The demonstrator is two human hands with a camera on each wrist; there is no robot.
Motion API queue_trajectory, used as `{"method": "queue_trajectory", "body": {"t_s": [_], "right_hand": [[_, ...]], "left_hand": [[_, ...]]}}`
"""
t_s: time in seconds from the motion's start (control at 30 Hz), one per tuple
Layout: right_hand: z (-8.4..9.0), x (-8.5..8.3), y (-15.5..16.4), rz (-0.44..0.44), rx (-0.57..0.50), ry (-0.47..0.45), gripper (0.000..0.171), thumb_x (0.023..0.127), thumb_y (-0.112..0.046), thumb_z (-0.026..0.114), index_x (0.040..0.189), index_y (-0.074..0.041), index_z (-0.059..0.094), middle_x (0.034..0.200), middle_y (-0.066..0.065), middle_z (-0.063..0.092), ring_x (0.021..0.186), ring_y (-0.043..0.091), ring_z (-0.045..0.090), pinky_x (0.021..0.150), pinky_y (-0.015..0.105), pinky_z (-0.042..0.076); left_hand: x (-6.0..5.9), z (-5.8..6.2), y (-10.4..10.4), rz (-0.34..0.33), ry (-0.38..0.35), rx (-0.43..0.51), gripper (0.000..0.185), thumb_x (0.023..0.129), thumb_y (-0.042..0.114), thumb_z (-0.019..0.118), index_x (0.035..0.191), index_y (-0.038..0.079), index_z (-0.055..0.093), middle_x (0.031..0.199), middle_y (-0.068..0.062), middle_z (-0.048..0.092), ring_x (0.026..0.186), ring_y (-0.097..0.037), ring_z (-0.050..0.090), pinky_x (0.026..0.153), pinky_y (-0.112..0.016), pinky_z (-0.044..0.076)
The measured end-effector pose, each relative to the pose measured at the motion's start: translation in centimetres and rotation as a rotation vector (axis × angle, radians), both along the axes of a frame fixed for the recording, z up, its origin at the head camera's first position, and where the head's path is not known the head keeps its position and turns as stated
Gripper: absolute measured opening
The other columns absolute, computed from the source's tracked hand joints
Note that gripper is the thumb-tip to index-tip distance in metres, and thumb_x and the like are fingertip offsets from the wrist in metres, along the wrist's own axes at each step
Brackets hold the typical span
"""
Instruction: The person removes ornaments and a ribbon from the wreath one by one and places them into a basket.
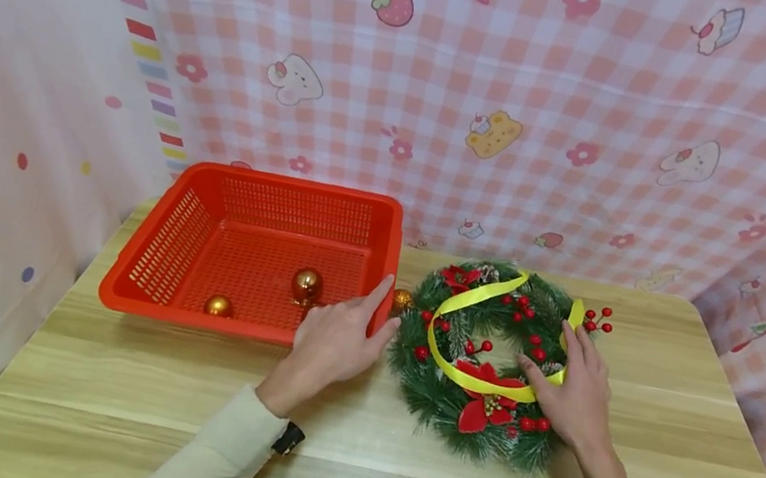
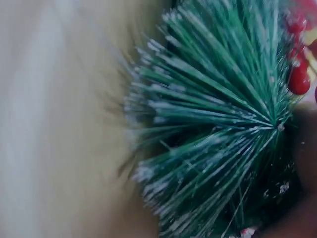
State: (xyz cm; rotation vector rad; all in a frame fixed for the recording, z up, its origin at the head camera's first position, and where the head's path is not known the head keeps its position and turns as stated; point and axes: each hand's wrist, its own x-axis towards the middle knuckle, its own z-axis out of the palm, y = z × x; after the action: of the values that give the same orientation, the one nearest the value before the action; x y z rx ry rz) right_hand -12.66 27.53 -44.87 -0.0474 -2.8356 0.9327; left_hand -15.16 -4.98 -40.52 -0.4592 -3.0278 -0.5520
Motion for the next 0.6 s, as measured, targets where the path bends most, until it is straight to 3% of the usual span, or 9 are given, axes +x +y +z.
{"method": "queue_trajectory", "body": {"t_s": [0.2, 0.37, 0.47, 0.6], "right_hand": [[0.0, -1.6, 2.8, 0.16, -0.023, 0.003, 0.085, 0.094, -0.036, 0.067, 0.156, -0.002, 0.021, 0.16, 0.03, 0.014, 0.14, 0.059, 0.014, 0.1, 0.079, 0.019], [0.2, -2.7, 4.2, 0.24, -0.014, -0.007, 0.083, 0.094, -0.035, 0.068, 0.156, -0.004, 0.023, 0.16, 0.028, 0.015, 0.141, 0.058, 0.014, 0.1, 0.08, 0.018], [0.9, -2.7, 4.1, 0.226, 0.007, -0.017, 0.085, 0.094, -0.038, 0.067, 0.157, -0.004, 0.02, 0.16, 0.03, 0.013, 0.14, 0.06, 0.014, 0.099, 0.08, 0.016], [2.9, -1.1, 2.6, 0.081, 0.016, -0.048, 0.086, 0.096, -0.046, 0.06, 0.157, -0.003, 0.018, 0.157, 0.036, 0.01, 0.138, 0.063, 0.012, 0.098, 0.081, 0.014]], "left_hand": [[0.0, -0.1, 0.1, 0.003, 0.02, -0.018, 0.064, 0.101, 0.053, 0.043, 0.157, 0.026, 0.029, 0.06, 0.001, 0.044, 0.043, -0.012, 0.035, 0.039, -0.026, 0.026], [-0.1, -0.2, 0.1, 0.004, 0.01, -0.01, 0.064, 0.101, 0.053, 0.043, 0.157, 0.026, 0.029, 0.061, 0.001, 0.044, 0.043, -0.012, 0.034, 0.039, -0.026, 0.025], [-0.1, -0.2, 0.1, 0.005, 0.005, -0.004, 0.064, 0.101, 0.053, 0.043, 0.157, 0.026, 0.029, 0.06, 0.001, 0.043, 0.043, -0.012, 0.032, 0.039, -0.025, 0.023], [-0.2, -0.3, 0.0, 0.002, 0.009, 0.0, 0.064, 0.101, 0.053, 0.043, 0.157, 0.025, 0.028, 0.058, 0.002, 0.041, 0.043, -0.011, 0.03, 0.038, -0.025, 0.022]]}}
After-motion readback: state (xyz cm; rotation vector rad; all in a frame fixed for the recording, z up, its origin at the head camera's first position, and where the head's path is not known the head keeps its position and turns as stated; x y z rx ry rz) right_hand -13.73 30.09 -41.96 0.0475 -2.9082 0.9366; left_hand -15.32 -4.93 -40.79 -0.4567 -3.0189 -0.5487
